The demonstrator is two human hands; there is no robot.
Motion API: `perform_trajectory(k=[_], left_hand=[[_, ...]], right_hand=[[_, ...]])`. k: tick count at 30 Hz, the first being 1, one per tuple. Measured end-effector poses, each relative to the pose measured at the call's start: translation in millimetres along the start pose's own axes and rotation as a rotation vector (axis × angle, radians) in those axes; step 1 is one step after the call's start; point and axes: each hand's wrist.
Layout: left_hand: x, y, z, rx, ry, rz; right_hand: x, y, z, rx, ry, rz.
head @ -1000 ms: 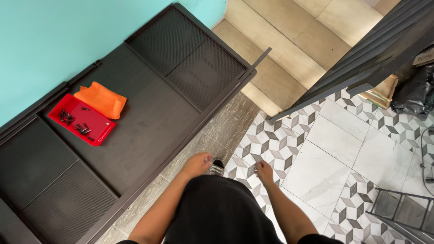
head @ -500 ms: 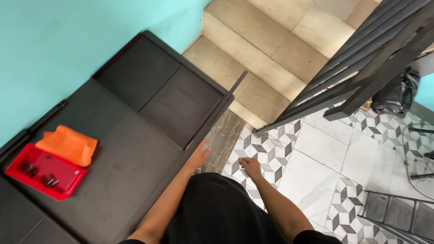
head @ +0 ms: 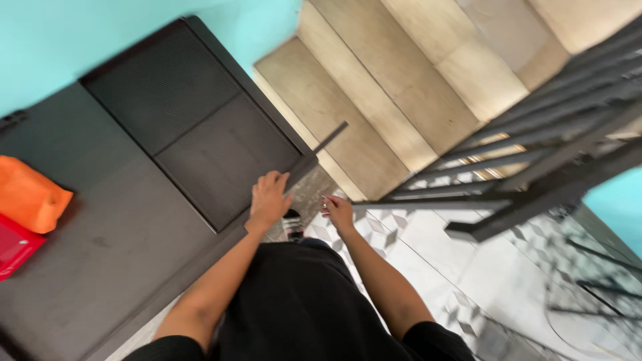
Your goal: The person assembles a metal shelving unit by attaching a vertical frame piece to the main structure. They align the parts, insert a bolt, and tighten it with an Allen key. The person repeats this process for another section of the shelving unit.
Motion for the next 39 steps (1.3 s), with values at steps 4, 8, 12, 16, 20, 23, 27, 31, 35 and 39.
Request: perform_trajectory(k=[4,8,12,16,20,23,27,31,35,39], left_hand=[[21.7,37.9,9.0,-0.101,0.066,-0.022],[39.9,48.7,7.1,-0.224,0.070,-0.070],[39.7,48.1,5.2,-0.248,0.006,-0.045],[41.3,49.9,14.7,-0.243,0.015,-0.013],[40.7,47.9,18.5,-0.241,0.012,0.000],[39.9,50.8,23.2,-0.251,0.015,-0.008],[36.5,51.2,26.1,-0.239,0.039,-0.013],[38.0,49.4,27.4,-0.266,0.085,-0.093],[46.3,42.0,28.5,-0.219,0.238,-0.056],[53.0,38.2,21.6,-0.217,0.225,-0.130]], right_hand=[[-7.0,32.9,-17.5,-0.065,-0.008,-0.113],[-4.8,60.6,-31.7,0.067,0.117,-0.182],[9.6,65.4,-38.2,0.164,0.170,-0.180],[11.3,69.2,-43.4,0.182,0.247,-0.197],[14.1,71.1,-43.5,0.200,0.238,-0.237],[16.4,70.8,-49.6,0.235,0.239,-0.283],[19.5,65.1,-52.8,0.248,0.262,-0.303],[18.4,66.3,-52.8,0.269,0.303,-0.323],[16.6,71.1,-48.6,0.316,0.357,-0.360],[13.6,82.1,-43.4,0.453,0.514,-0.450]])
Point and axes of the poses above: each hand's wrist, its own y-axis towards the middle knuckle, its own x-axis out of the palm, z = x × y, and after that the axes turned 15 degrees about x, right-handed
